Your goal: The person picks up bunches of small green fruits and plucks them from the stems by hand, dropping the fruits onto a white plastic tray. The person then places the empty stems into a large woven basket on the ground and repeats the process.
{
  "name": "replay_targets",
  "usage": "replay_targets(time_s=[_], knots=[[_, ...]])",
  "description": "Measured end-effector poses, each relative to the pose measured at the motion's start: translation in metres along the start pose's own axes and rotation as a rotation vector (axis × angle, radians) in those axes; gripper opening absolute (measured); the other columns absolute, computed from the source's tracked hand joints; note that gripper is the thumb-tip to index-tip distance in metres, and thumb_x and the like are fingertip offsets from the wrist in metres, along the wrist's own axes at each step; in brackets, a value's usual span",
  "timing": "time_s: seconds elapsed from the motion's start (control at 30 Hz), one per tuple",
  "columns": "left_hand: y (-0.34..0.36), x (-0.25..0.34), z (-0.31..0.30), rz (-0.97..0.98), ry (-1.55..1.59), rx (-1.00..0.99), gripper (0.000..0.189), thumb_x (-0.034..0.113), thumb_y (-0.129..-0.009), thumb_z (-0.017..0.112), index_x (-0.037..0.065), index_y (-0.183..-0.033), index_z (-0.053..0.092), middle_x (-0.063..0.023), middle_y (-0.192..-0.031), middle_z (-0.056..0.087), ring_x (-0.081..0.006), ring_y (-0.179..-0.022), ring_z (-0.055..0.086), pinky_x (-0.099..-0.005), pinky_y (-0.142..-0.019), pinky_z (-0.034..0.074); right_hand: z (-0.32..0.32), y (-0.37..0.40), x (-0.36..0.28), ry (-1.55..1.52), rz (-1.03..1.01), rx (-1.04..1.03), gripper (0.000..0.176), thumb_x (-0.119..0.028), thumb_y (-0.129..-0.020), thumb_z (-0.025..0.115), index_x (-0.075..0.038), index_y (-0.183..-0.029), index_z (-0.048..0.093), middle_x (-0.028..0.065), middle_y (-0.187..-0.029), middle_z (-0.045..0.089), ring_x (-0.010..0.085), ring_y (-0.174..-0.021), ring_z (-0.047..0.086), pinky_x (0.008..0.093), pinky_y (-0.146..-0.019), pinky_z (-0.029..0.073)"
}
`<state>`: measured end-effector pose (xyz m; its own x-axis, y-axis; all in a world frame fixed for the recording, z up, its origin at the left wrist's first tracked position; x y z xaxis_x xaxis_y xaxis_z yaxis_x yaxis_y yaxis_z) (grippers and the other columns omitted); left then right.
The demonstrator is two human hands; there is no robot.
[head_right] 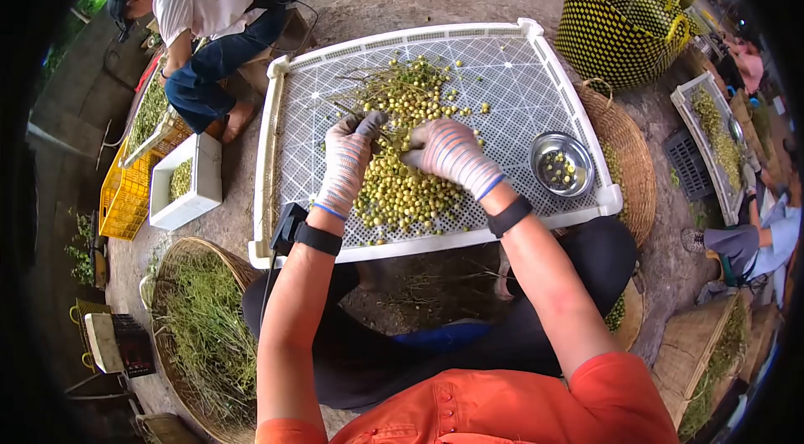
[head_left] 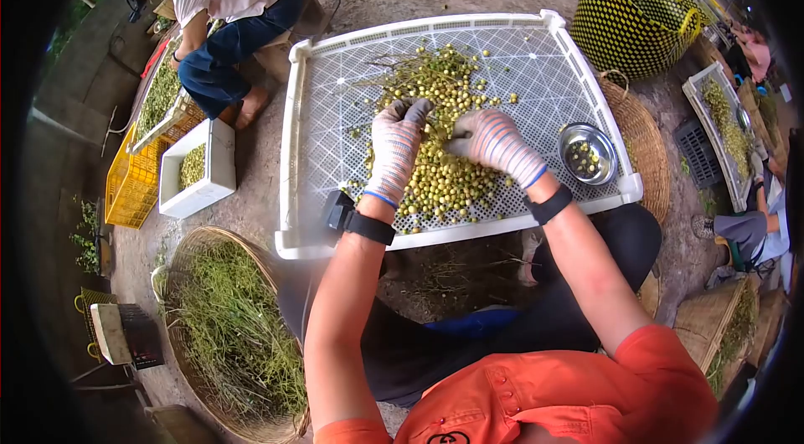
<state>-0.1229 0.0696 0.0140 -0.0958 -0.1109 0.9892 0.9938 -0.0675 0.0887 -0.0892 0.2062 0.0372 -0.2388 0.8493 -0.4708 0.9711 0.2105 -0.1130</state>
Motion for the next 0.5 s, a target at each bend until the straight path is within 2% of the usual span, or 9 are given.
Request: replay_targets(time_s=[0.03, 0.07, 0.1, 0.17, 0.23, 0.27, 0.3, 0.4, 0.5], knots=[[0.001, 0.004, -0.002, 0.022, 0.012, -0.011, 0.019, 0.021, -0.079, 0.069, 0.004, -0.084, 0.063, 0.0033, -0.065, 0.057, -0.0063, -0.051, 0.047, -0.0199, -0.047, 0.038, -0.011, 0.0, 0.003, 0.026, 0.09, -0.069, 0.031, -0.035, -0.066, 0.071, -0.008, -0.081, 0.067, 0.0104, -0.078, 0.064, 0.0259, -0.075, 0.062, 0.0356, -0.07, 0.049], [0.002, 0.006, -0.005, 0.018, 0.009, -0.007, 0.019, 0.021, -0.079, 0.069, 0.004, -0.084, 0.063, 0.0033, -0.065, 0.057, -0.0063, -0.051, 0.047, -0.0199, -0.047, 0.038, -0.023, -0.001, 0.013, -0.042, 0.216, -0.056, 0.042, -0.047, -0.066, 0.069, -0.01, -0.086, 0.067, 0.0098, -0.088, 0.065, 0.0258, -0.079, 0.062, 0.0366, -0.074, 0.049], [0.003, 0.01, 0.001, 0.033, -0.03, -0.078, 0.019, 0.022, -0.079, 0.068, 0.004, -0.084, 0.064, 0.0028, -0.065, 0.057, -0.0063, -0.051, 0.047, -0.0201, -0.047, 0.038, -0.032, -0.006, 0.022, -0.105, 0.229, -0.008, 0.055, -0.047, -0.063, 0.072, -0.009, -0.101, 0.063, 0.013, -0.099, 0.063, 0.0273, -0.088, 0.061, 0.036, -0.08, 0.047], [0.005, 0.017, 0.013, 0.062, -0.136, -0.212, 0.023, 0.024, -0.082, 0.065, 0.002, -0.087, 0.065, 0.0012, -0.067, 0.059, -0.0065, -0.052, 0.047, -0.0207, -0.047, 0.038, -0.057, -0.011, -0.011, -0.042, -0.174, 0.278, 0.063, -0.043, -0.064, 0.073, -0.009, -0.114, 0.055, 0.0158, -0.107, 0.059, 0.0286, -0.099, 0.058, 0.0341, -0.086, 0.045], [0.009, 0.025, 0.022, 0.071, -0.159, -0.264, 0.022, 0.022, -0.084, 0.063, 0.001, -0.093, 0.065, -0.0009, -0.071, 0.062, -0.0076, -0.056, 0.05, -0.0212, -0.05, 0.04, -0.036, -0.017, -0.032, -0.343, -0.342, 0.122, 0.063, -0.036, -0.066, 0.074, -0.01, -0.119, 0.052, 0.0168, -0.111, 0.058, 0.0289, -0.105, 0.054, 0.0331, -0.091, 0.042], [0.003, 0.02, 0.025, 0.103, -0.091, -0.292, 0.02, 0.019, -0.085, 0.061, 0.001, -0.094, 0.064, -0.0024, -0.074, 0.064, -0.0084, -0.059, 0.053, -0.0222, -0.054, 0.043, -0.018, -0.017, -0.033, -0.328, -0.254, -0.072, 0.053, -0.026, -0.072, 0.072, -0.009, -0.117, 0.053, 0.0149, -0.111, 0.059, 0.024, -0.103, 0.056, 0.0324, -0.09, 0.043], [0.005, 0.026, 0.026, 0.156, -0.089, -0.301, 0.019, 0.016, -0.085, 0.06, 0.0, -0.094, 0.063, -0.0039, -0.076, 0.065, -0.0089, -0.062, 0.055, -0.023, -0.058, 0.045, 0.029, -0.031, -0.024, -0.713, -0.271, -0.305, 0.045, -0.02, -0.076, 0.068, -0.007, -0.116, 0.052, 0.013, -0.107, 0.061, 0.0178, -0.098, 0.057, 0.0307, -0.088, 0.044], [0.007, 0.027, 0.016, 0.14, -0.082, -0.236, 0.017, 0.014, -0.085, 0.06, -0.001, -0.09, 0.063, -0.0045, -0.076, 0.065, -0.0091, -0.064, 0.055, -0.0227, -0.06, 0.045, 0.048, -0.033, -0.014, -0.84, -0.266, -0.214, 0.035, -0.016, -0.08, 0.064, -0.006, -0.113, 0.055, 0.0083, -0.101, 0.064, 0.0122, -0.092, 0.057, 0.0295, -0.083, 0.045], [0.007, 0.013, 0.013, 0.201, -0.121, -0.166, 0.015, 0.012, -0.085, 0.06, -0.002, -0.089, 0.063, -0.0047, -0.077, 0.065, -0.009, -0.065, 0.056, -0.0222, -0.061, 0.045, 0.054, -0.03, 0.0, -0.65, -0.186, -0.142, 0.032, -0.025, -0.082, 0.063, -0.01, -0.109, 0.059, 0.0078, -0.096, 0.065, 0.0181, -0.088, 0.06, 0.0323, -0.08, 0.046]])
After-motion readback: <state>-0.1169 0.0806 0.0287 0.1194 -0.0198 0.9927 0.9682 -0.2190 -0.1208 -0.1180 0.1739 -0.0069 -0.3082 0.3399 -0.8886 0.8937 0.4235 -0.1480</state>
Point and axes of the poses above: each hand's wrist, its own y-axis away from the middle knuckle, its own z-axis out of the palm, x = y × z, the point moved 10 cm from there along -y, towards the middle knuckle
